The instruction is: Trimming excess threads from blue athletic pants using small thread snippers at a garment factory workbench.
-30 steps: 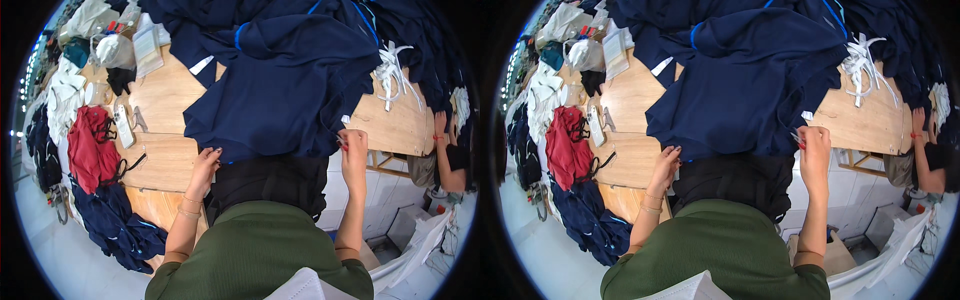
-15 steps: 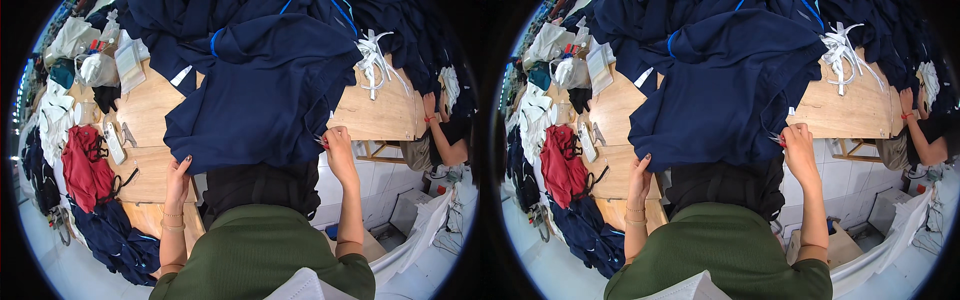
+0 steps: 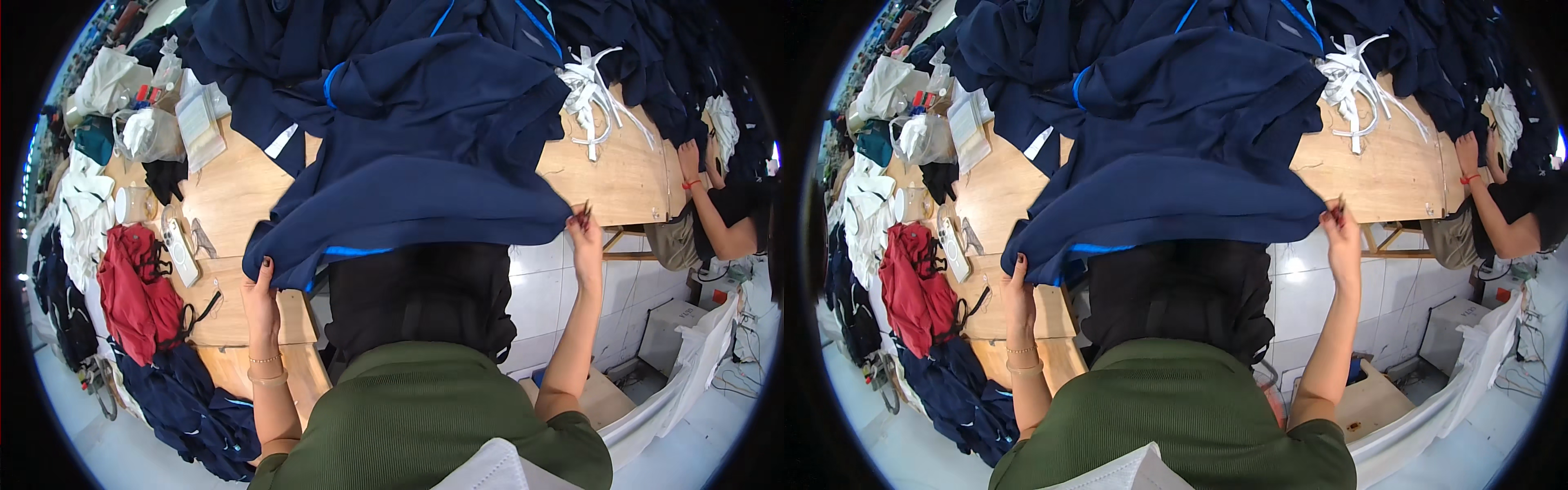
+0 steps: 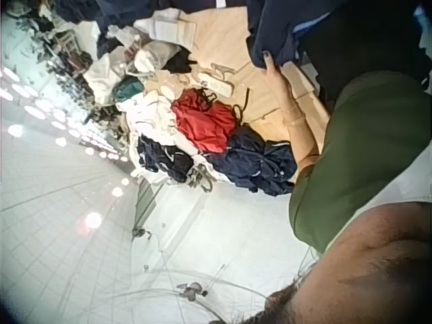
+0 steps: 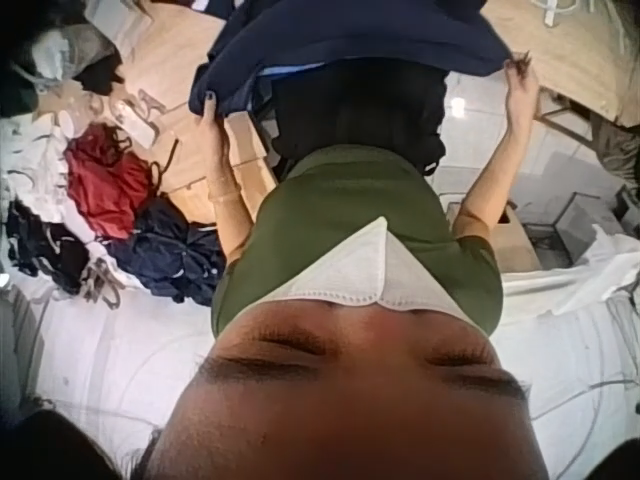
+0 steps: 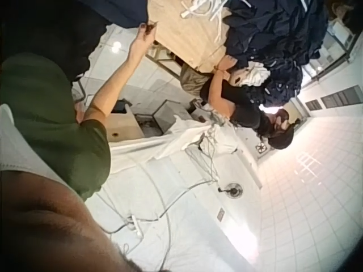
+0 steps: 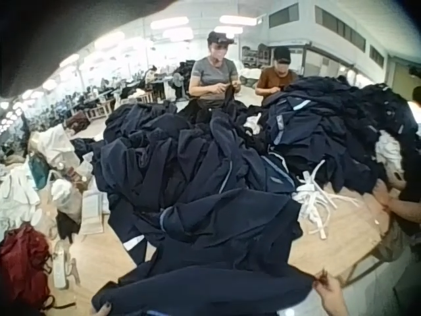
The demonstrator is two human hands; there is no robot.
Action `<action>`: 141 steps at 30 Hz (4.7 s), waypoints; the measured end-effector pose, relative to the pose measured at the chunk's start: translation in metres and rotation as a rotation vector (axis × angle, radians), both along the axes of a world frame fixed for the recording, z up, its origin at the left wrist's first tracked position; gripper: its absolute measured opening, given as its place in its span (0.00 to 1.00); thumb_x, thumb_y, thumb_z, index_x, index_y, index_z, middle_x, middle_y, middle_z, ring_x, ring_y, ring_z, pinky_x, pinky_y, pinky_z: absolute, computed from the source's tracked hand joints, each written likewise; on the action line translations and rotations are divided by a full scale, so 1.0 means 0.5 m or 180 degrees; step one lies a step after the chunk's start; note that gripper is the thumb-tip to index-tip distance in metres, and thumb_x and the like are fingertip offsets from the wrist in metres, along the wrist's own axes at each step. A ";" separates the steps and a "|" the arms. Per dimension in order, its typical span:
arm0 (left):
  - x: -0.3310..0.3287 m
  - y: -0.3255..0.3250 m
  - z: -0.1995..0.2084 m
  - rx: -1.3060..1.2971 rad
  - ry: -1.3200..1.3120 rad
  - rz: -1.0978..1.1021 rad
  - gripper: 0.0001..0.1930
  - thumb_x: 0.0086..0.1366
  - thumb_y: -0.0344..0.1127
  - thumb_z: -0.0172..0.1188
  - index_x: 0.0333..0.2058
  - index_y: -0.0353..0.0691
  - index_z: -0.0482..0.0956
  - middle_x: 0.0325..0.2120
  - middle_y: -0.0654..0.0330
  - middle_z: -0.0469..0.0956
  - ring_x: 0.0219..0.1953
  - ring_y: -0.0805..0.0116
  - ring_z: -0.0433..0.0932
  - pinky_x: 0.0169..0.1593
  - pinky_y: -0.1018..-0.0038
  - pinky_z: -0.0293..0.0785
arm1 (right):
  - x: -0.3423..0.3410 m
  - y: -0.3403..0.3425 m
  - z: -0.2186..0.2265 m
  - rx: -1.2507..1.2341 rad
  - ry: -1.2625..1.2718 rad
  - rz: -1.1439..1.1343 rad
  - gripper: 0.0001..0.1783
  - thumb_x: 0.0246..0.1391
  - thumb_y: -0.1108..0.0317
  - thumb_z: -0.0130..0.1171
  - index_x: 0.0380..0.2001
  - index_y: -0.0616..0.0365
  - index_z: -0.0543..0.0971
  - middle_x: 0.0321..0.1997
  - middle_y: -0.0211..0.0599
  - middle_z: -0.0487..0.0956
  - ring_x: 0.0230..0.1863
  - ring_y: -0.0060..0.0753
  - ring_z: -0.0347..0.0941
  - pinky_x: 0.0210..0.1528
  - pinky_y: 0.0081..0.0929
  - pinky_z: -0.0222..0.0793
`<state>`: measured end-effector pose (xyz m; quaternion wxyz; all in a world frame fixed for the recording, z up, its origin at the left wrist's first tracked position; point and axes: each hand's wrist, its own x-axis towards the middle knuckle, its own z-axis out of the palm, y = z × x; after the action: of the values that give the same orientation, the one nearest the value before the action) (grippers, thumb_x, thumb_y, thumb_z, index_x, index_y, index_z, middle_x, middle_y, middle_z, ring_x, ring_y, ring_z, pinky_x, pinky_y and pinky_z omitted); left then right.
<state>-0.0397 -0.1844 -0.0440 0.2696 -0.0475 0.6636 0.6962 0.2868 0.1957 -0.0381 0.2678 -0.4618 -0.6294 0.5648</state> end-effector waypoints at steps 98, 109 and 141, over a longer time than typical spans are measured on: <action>0.136 0.555 0.077 0.0300 0.3083 -0.2611 0.04 0.56 0.25 0.61 0.32 0.37 0.79 0.22 0.57 0.77 0.22 0.62 0.78 0.26 0.75 0.73 | -0.179 -0.105 0.105 0.0767 -0.0119 0.0149 0.08 0.45 0.79 0.64 0.28 0.65 0.73 0.25 0.30 0.77 0.27 0.12 0.70 0.32 0.12 0.67; 0.134 0.554 0.069 0.0448 0.2784 -0.2411 0.05 0.57 0.23 0.60 0.34 0.36 0.78 0.21 0.58 0.76 0.21 0.68 0.77 0.25 0.77 0.72 | -0.182 -0.099 0.094 0.0595 0.0200 -0.0170 0.07 0.48 0.79 0.62 0.30 0.63 0.73 0.25 0.27 0.75 0.27 0.12 0.69 0.33 0.11 0.66; 0.115 0.572 0.115 0.0266 0.4248 -0.1986 0.05 0.57 0.18 0.57 0.31 0.33 0.77 0.32 0.59 0.76 0.24 0.72 0.76 0.28 0.81 0.71 | -0.212 -0.077 0.102 -0.1171 0.1987 -0.0221 0.08 0.59 0.70 0.52 0.40 0.61 0.70 0.44 0.39 0.76 0.40 0.19 0.72 0.48 0.19 0.69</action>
<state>0.0177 0.1016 0.0134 -0.0045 0.5875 0.6420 0.4926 0.1810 0.1574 0.0128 0.3784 -0.3288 -0.3891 0.7729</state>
